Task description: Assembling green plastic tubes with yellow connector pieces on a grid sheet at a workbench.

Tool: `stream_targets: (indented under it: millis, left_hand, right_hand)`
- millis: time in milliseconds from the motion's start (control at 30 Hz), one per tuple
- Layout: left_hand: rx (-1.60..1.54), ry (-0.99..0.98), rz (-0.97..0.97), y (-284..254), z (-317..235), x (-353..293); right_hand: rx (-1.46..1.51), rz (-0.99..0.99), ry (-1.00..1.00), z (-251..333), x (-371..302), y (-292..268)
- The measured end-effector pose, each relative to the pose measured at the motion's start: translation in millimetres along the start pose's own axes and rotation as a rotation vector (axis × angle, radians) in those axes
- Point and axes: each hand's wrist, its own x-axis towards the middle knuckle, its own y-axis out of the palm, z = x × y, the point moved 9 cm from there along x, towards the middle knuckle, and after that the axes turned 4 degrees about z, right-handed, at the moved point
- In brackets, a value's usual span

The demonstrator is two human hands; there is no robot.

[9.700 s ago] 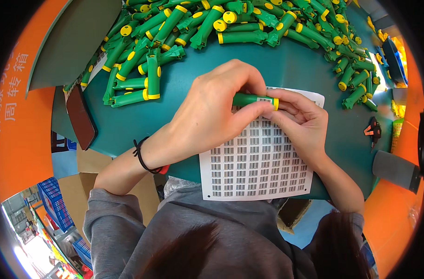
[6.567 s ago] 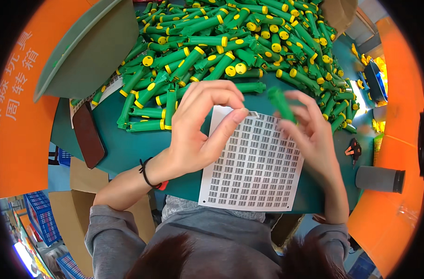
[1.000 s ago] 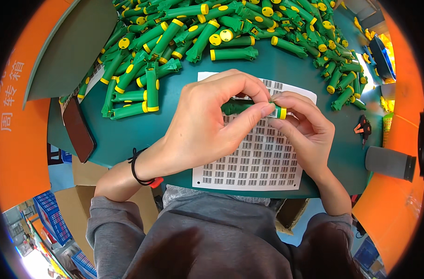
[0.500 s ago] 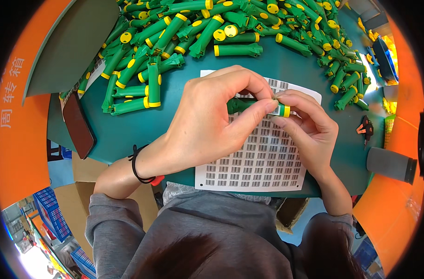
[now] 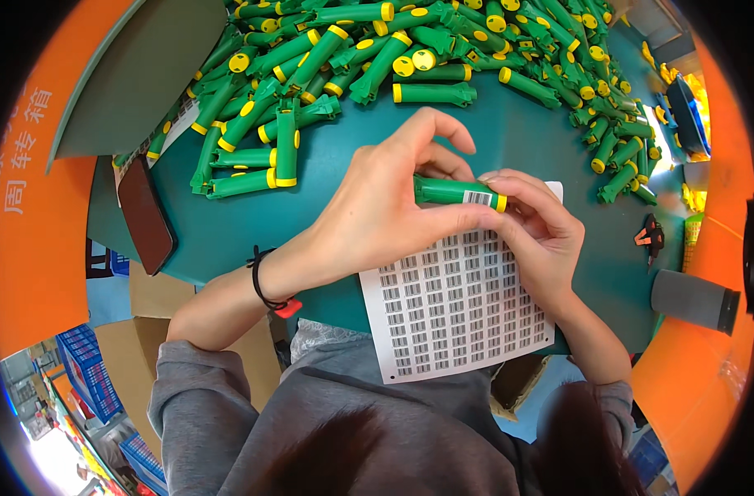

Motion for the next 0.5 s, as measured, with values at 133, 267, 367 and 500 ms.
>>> stream_targets:
  millis: [133,267,367,500]
  left_hand:
    - [0.077,-0.011,0.115,5.4,2.6,1.3]
    - [-0.117,-0.187,0.232,8.1,17.0,6.4]
    - [-0.027,-0.174,0.231,7.0,11.5,3.9]
    - [-0.03,-0.079,0.11,-11.6,6.3,2.4]
  right_hand:
    - [0.003,-0.013,-0.004,-2.5,2.1,-0.7]
    - [0.006,-0.033,0.01,-1.8,3.3,0.4]
    - [0.029,-0.035,-0.003,-3.4,2.9,3.2]
    - [-0.032,-0.083,0.039,7.3,11.6,6.2]
